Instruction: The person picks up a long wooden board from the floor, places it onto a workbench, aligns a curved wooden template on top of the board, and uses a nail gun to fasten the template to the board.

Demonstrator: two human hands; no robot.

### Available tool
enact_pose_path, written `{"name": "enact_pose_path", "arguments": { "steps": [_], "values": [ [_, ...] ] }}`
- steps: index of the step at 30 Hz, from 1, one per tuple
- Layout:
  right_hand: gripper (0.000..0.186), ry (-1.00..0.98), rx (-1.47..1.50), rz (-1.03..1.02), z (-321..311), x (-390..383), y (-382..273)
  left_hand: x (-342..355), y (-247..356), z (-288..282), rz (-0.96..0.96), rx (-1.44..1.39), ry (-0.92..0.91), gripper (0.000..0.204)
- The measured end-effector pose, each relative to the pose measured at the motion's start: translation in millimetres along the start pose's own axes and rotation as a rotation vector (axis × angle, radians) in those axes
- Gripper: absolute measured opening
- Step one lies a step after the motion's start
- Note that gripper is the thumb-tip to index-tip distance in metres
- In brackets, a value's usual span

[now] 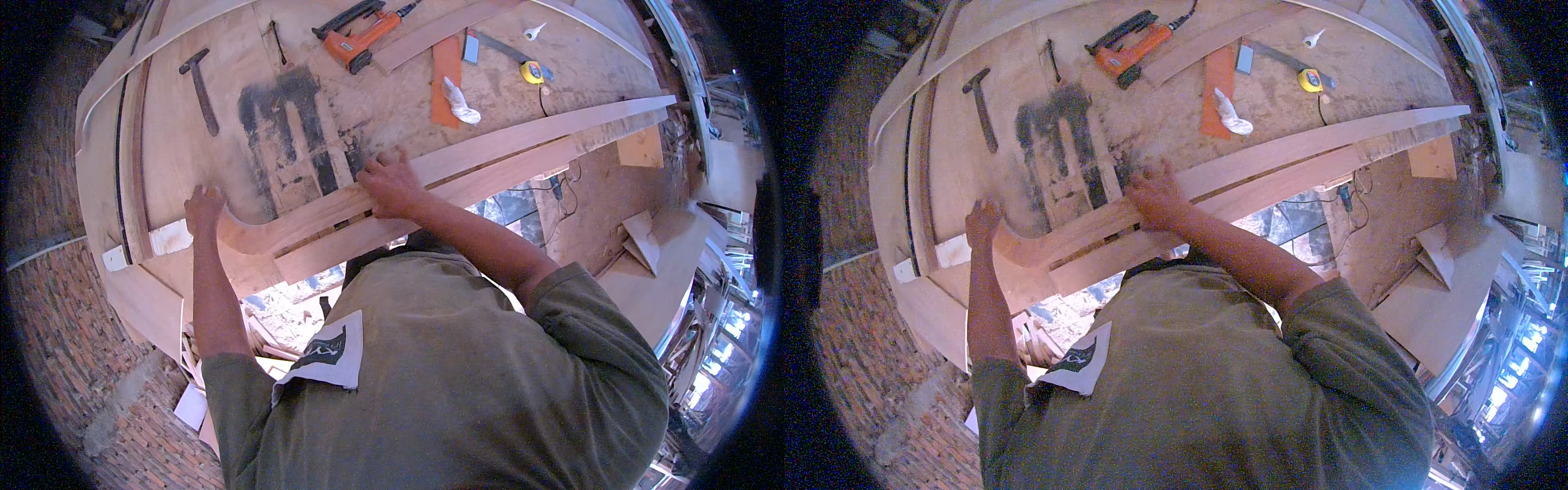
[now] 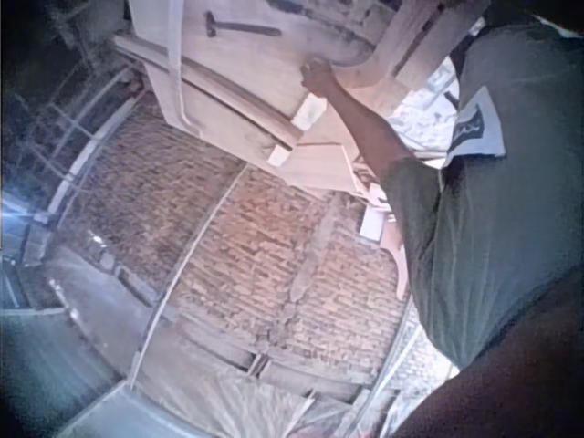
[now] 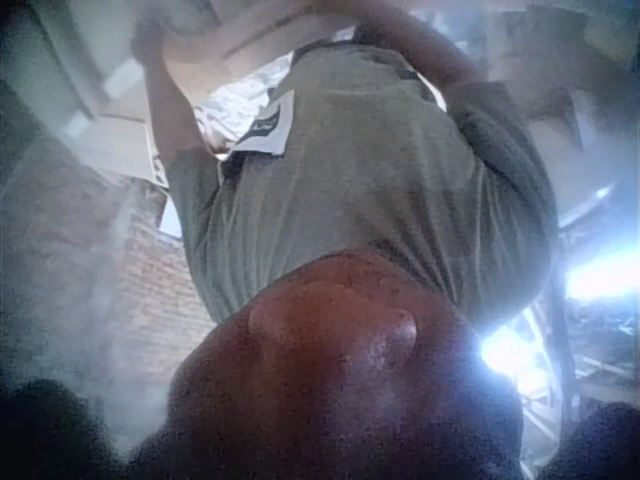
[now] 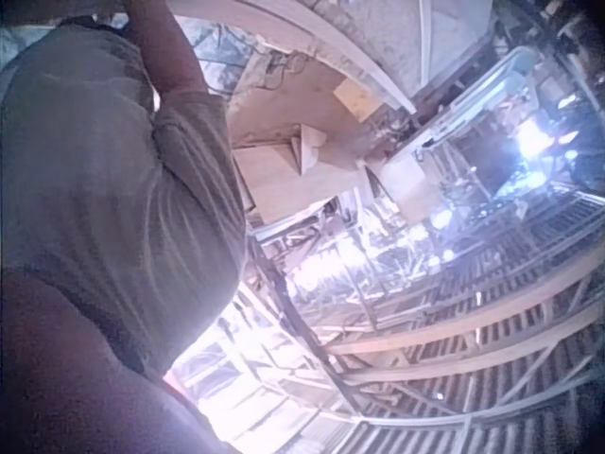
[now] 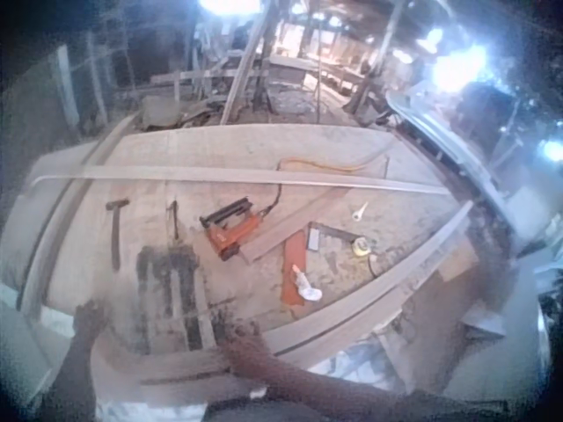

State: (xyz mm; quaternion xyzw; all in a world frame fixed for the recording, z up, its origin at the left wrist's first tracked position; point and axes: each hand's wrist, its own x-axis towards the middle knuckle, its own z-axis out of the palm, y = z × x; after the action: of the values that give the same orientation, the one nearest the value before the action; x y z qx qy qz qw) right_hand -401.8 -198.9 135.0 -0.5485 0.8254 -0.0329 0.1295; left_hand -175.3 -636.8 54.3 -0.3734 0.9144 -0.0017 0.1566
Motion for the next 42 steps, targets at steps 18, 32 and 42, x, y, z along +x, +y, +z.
{"name": "enact_pose_path", "arguments": {
  "steps": [18, 32, 42],
  "values": [
    [0.048, 0.294, 0.165, 0.675, -16.4, -7.1, 238.4, -168.5, 283.6, -76.6, 0.482, -0.462, 0.085, 0.083],
    [0.038, -0.169, 1.498, 0.42, -42.7, -51.0, 160.6, -167.9, 297.1, -79.1, 0.447, -0.33, -0.053, 0.07],
    [0.031, -0.258, 1.619, 0.414, -16.5, -47.3, 104.8, -173.1, 274.1, -96.3, 0.583, -0.47, 0.103, 0.072]
  ]
}}
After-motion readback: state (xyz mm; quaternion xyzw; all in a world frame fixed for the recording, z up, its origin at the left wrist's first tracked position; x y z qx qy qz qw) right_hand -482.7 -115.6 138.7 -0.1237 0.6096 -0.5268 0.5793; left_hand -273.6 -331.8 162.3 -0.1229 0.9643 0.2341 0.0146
